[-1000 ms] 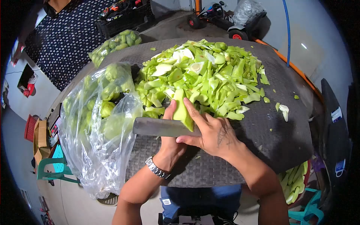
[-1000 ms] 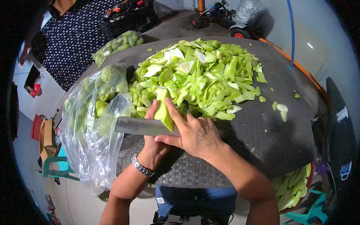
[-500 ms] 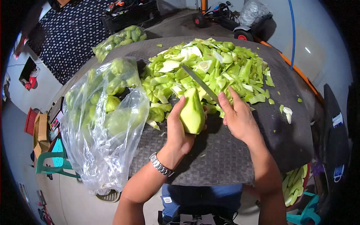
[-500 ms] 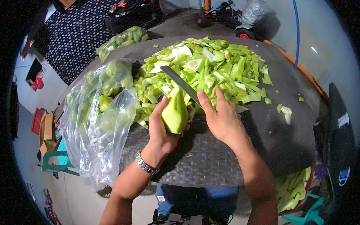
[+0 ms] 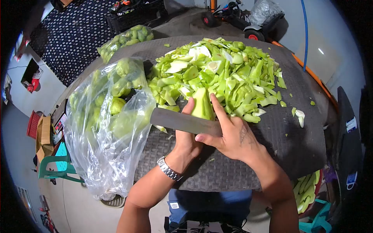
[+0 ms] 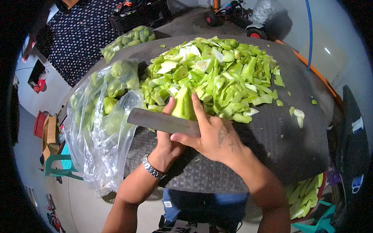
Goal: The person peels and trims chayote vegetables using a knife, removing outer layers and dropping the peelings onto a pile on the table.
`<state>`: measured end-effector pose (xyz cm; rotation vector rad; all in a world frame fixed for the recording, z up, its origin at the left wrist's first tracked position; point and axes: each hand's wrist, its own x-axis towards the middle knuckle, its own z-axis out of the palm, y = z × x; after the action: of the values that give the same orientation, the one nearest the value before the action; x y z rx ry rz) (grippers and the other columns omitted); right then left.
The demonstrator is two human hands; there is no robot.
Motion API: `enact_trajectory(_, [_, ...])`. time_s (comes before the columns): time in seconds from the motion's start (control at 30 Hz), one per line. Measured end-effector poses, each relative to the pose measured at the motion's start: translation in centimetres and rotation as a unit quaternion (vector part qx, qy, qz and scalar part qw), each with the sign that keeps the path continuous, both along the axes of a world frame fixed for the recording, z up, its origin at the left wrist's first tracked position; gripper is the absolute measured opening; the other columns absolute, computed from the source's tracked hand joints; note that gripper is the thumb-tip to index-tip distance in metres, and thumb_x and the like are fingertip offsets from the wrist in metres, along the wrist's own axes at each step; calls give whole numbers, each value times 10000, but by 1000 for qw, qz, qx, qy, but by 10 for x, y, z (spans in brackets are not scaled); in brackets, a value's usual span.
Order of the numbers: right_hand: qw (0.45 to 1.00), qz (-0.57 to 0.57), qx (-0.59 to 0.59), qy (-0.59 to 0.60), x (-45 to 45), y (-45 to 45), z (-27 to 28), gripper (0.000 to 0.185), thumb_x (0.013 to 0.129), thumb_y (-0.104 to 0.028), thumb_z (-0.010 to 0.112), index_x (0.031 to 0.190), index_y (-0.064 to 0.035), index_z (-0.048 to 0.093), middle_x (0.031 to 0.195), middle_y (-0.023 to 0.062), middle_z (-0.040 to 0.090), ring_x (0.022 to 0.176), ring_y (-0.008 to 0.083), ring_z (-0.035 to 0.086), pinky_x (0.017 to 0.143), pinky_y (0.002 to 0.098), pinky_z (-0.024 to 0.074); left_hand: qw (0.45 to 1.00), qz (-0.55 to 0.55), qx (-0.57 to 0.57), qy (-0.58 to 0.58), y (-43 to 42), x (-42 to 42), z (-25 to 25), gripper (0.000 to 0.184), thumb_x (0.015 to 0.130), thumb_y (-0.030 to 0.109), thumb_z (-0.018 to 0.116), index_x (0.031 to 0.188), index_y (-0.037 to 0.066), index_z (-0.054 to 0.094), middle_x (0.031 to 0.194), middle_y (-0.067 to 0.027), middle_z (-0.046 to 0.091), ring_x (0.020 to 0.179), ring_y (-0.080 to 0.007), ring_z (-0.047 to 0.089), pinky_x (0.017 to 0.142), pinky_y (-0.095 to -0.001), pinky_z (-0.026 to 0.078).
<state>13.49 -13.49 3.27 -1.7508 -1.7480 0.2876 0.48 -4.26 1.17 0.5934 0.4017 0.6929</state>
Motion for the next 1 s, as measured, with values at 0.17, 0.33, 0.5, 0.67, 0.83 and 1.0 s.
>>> enact_trajectory(0.17, [1000, 6, -11, -7, -3, -2, 5, 1139, 889, -675, 690, 1593, 84, 215, 1141, 398, 662, 1224, 525, 618, 1036, 517, 500, 1000, -15, 7, -12, 0, -2, 0, 613, 1057, 529, 502, 1443, 53, 507, 1337, -152, 631, 1202, -280, 652, 1042, -447, 533])
enact_trajectory(0.33, [1000, 14, -6, 9, 2, 0, 3, 1153, 877, -674, 706, 1602, 72, 208, 1142, 401, 660, 1220, 531, 616, 1037, 528, 497, 999, -13, 36, 16, -2, 1, 5, 629, 1062, 540, 487, 1465, 56, 483, 1340, -152, 625, 1202, -282, 650, 1038, -439, 536])
enact_trajectory(0.5, [1000, 25, 14, 13, 7, -1, 9, 1154, 861, -673, 724, 1627, 11, 198, 1238, 417, 618, 1283, 533, 571, 1081, 529, 462, 999, -34, 31, 13, -1, 1, 4, 619, 1057, 543, 489, 1450, 65, 514, 1329, -138, 643, 1162, -272, 670, 1026, -428, 541])
enact_trajectory(0.67, [999, 12, 27, 13, 10, -4, 13, 1157, 842, -674, 741, 1640, -33, 201, 1301, 403, 596, 1319, 523, 547, 1104, 524, 443, 998, -42, 36, 19, -3, 2, 8, 619, 1052, 556, 479, 1434, 72, 532, 1298, -130, 663, 1121, -267, 687, 994, -428, 549])
enact_trajectory(0.83, [996, -27, 73, -41, 23, 0, 14, 1057, 840, -613, 780, 1609, -54, 319, 1273, 350, 637, 1279, 487, 594, 1083, 504, 467, 996, -83, 9, 17, 3, -12, -11, 573, 1032, 553, 504, 1329, 68, 578, 1134, -112, 702, 943, -241, 722, 662, -411, 595])
enact_trajectory(1.0, [987, -30, 159, -18, 39, 6, 7, 832, 857, -501, 814, 1502, -91, 484, 1046, 273, 724, 996, 453, 719, 855, 495, 579, 991, -73, 32, 106, -3, -3, 2, 566, 1007, 505, 394, 1289, 62, 606, 1034, -115, 718, 803, -284, 724, 492, -373, 540])
